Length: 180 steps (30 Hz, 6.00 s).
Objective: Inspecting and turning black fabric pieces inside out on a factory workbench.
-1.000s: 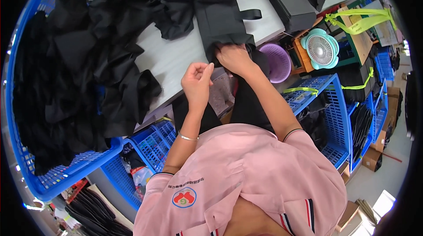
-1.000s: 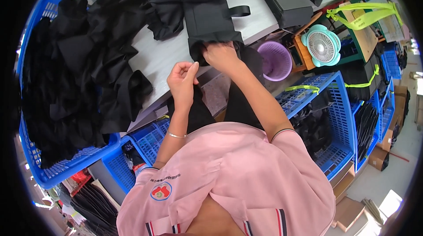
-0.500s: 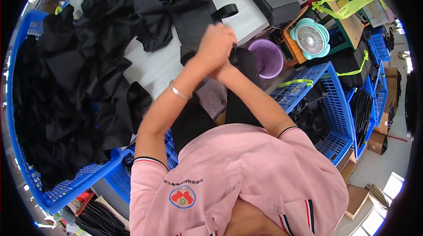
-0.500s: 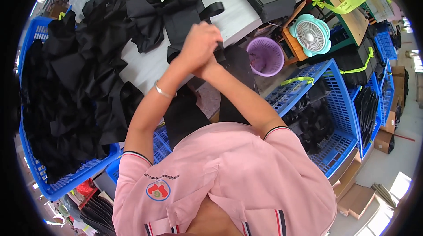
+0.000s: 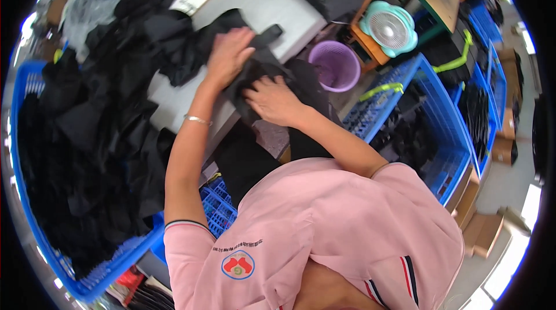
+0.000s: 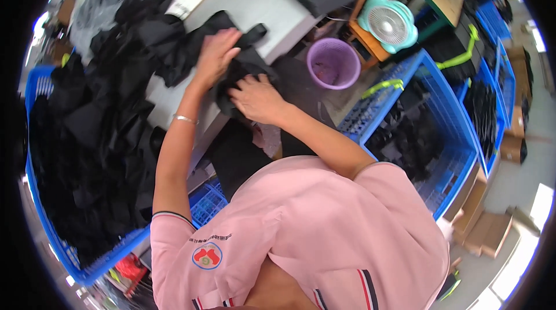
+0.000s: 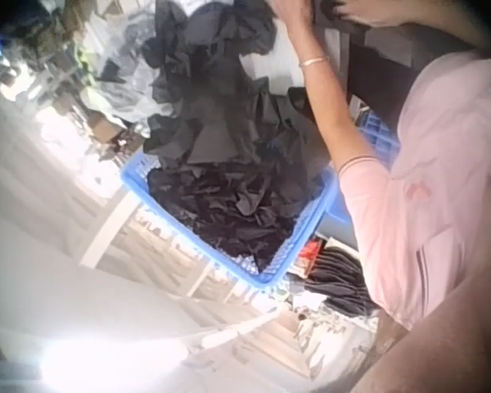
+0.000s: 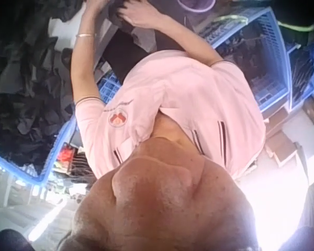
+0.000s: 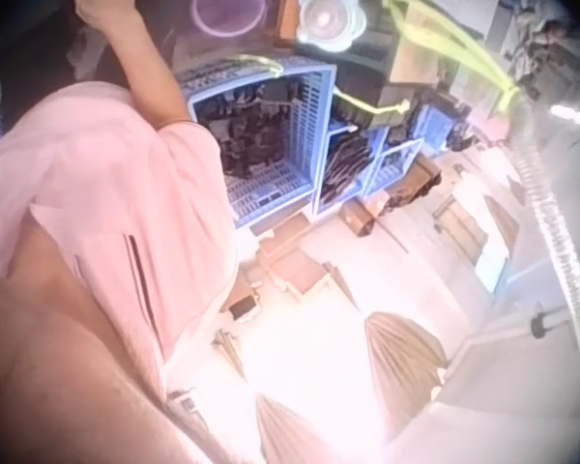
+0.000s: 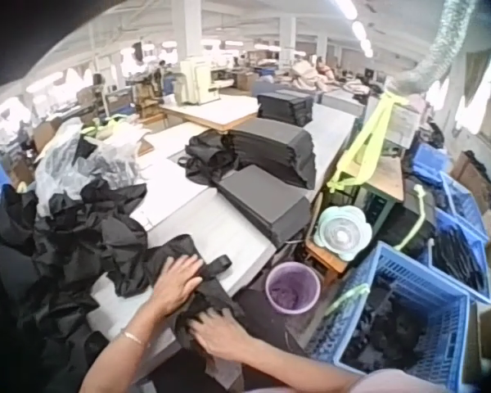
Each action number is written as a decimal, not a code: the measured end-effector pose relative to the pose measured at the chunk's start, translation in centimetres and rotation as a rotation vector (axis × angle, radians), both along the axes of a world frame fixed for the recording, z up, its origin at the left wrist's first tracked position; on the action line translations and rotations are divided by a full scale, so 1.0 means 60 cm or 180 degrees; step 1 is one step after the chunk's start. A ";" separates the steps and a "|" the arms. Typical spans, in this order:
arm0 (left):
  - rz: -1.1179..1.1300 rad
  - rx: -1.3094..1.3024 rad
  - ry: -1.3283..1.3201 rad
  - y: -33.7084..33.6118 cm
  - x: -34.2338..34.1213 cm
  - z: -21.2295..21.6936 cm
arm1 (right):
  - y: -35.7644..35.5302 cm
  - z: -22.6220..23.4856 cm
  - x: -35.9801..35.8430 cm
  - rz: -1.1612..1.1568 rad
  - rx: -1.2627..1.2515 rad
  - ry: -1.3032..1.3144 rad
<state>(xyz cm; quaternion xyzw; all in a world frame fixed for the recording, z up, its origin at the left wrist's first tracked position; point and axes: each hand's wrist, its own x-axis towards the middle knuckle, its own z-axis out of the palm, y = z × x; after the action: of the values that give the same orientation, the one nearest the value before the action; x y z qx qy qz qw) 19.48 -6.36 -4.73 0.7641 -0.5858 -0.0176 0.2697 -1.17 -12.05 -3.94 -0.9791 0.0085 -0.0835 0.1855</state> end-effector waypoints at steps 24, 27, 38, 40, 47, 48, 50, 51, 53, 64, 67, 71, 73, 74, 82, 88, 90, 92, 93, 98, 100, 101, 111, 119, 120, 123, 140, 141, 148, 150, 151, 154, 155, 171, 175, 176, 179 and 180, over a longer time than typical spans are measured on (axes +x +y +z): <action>0.0742 -0.1449 0.2312 -0.010 -0.287 0.095 | -0.088 -0.104 -0.408 -0.3570 0.6339 -0.2100; 0.1205 -0.1668 0.1935 0.040 -0.248 0.090 | -0.123 -0.139 -0.554 -0.4458 0.5845 -0.2790; 0.2644 -0.2066 0.0583 0.121 -0.131 0.057 | -0.400 -0.174 -0.899 -0.6725 0.4015 -0.3150; 0.2999 -0.2144 0.0201 0.127 -0.104 0.065 | -0.388 -0.189 -0.798 -0.5481 0.3935 -0.2410; 0.3230 -0.1712 0.0722 0.186 0.018 -0.020 | -0.221 -0.054 -0.288 -0.2607 0.2687 -0.0892; 0.3104 -0.1521 0.0629 0.163 -0.008 -0.012 | -0.197 -0.033 -0.247 -0.2263 0.2343 -0.0843; 0.2959 -0.1499 0.0448 0.157 -0.051 -0.004 | -0.146 0.021 -0.160 -0.1741 0.2693 -0.0723; 0.2806 -0.1461 0.0255 0.156 -0.072 0.000 | -0.127 0.034 -0.123 -0.1514 0.2978 -0.0726; 0.2686 -0.1581 0.0217 0.158 -0.106 0.012 | -0.104 0.053 -0.063 -0.1112 0.2773 -0.0656; 0.2495 -0.2031 0.0203 0.172 -0.160 0.028 | -0.004 0.095 0.080 -0.0579 0.3162 -0.0867; 0.2663 -0.2289 0.0681 0.177 -0.156 0.025 | -0.018 0.081 0.083 -0.0329 0.3343 -0.0655; 0.2710 -0.2354 0.0901 0.176 -0.156 0.022 | -0.055 0.068 0.067 -0.0235 0.3884 -0.0155; 0.2721 -0.2343 0.0924 0.175 -0.156 0.024 | -0.058 0.074 0.069 -0.0161 0.4073 -0.0122; 0.2707 -0.2328 0.0937 0.176 -0.156 0.023 | -0.056 0.077 0.069 -0.0322 0.4107 -0.0143; 0.2589 -0.2183 0.0772 0.173 -0.155 0.024 | -0.097 0.082 0.102 -0.0123 0.5163 0.0015; 0.2251 -0.2056 0.0727 0.171 -0.150 0.029 | -0.123 0.091 0.128 0.0140 0.6021 0.0031; 0.2297 -0.2180 0.0888 0.170 -0.156 0.038 | -0.126 0.088 0.134 -0.0081 0.5919 0.0028; 0.2438 -0.2277 0.1062 0.175 -0.161 0.038 | -0.130 0.089 0.138 -0.0295 0.5819 0.0019; 0.2459 -0.2276 0.1048 0.178 -0.160 0.039 | -0.128 0.097 0.138 -0.0391 0.5818 0.0016; 0.2962 -0.2290 0.0740 0.183 -0.151 0.039 | -0.167 0.106 0.151 -0.0181 0.5868 0.0028; 0.3135 -0.2497 0.1456 0.181 -0.147 0.036 | -0.182 0.131 0.179 -0.0159 0.5768 -0.0167; 0.3092 -0.2521 0.1451 0.177 -0.145 0.034 | -0.213 0.133 0.199 -0.0059 0.5810 -0.0285; 0.2950 -0.2264 0.1732 0.174 -0.146 0.029 | -0.412 0.306 0.391 0.0075 0.6118 -0.1314; 0.3053 -0.2157 0.1430 0.182 -0.144 0.024 | -0.425 0.309 0.468 0.0091 0.6289 -0.1604; 0.3040 -0.2161 0.1525 0.180 -0.145 0.026 | -0.438 0.310 0.478 0.0164 0.6210 -0.1768; 0.3024 -0.2179 0.1632 0.172 -0.144 0.029 | -0.507 0.317 0.512 0.0375 0.6175 -0.2191; 0.3023 -0.2163 0.1588 0.177 -0.144 0.017 | -0.103 0.009 0.657 0.0347 -0.0739 -0.1199; 0.2991 -0.2177 0.1588 0.170 -0.144 0.018 | -0.115 -0.002 0.660 0.0325 -0.0759 -0.1212; 0.2993 -0.2141 0.1385 0.181 -0.145 0.022 | -0.093 0.056 0.548 0.0290 -0.0286 -0.1212; 0.2944 -0.2208 0.1370 0.175 -0.143 0.020 | -0.105 0.081 0.472 0.0153 0.0734 -0.1815; 0.2930 -0.2189 0.1405 0.175 -0.143 0.020 | -0.103 0.094 0.432 0.0125 0.0726 -0.1788; 0.2867 -0.2345 0.1469 0.172 -0.142 0.026 | -0.087 0.137 0.307 -0.0467 0.2588 -0.1660; 0.2874 -0.2308 0.1492 0.179 -0.140 0.029 | -0.068 0.139 0.266 -0.0599 0.3589 -0.1624; 0.0663 -0.0569 0.0555 0.085 -0.256 0.083 | -0.039 0.066 -0.041 -0.2115 0.4852 -0.1502; 0.1212 -0.1383 0.0369 0.068 -0.289 0.098 | -0.022 0.090 -0.055 -0.1483 0.5622 -0.1577; 0.1369 -0.1591 0.0303 0.070 -0.292 0.099 | -0.020 0.101 -0.057 -0.1343 0.5760 -0.1821; 0.1482 -0.2146 0.0660 0.086 -0.286 0.117 | 0.000 0.119 -0.072 -0.0821 0.5983 -0.2026; 0.1599 -0.2416 0.0886 0.083 -0.289 0.136 | 0.021 0.127 -0.076 -0.0545 0.6076 -0.1795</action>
<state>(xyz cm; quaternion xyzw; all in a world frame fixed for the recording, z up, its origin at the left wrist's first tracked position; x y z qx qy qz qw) 2.15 -1.38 3.43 0.7199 -0.3062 0.1612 0.6017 -5.73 -10.79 3.69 -0.3604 0.0981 -0.2841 0.8830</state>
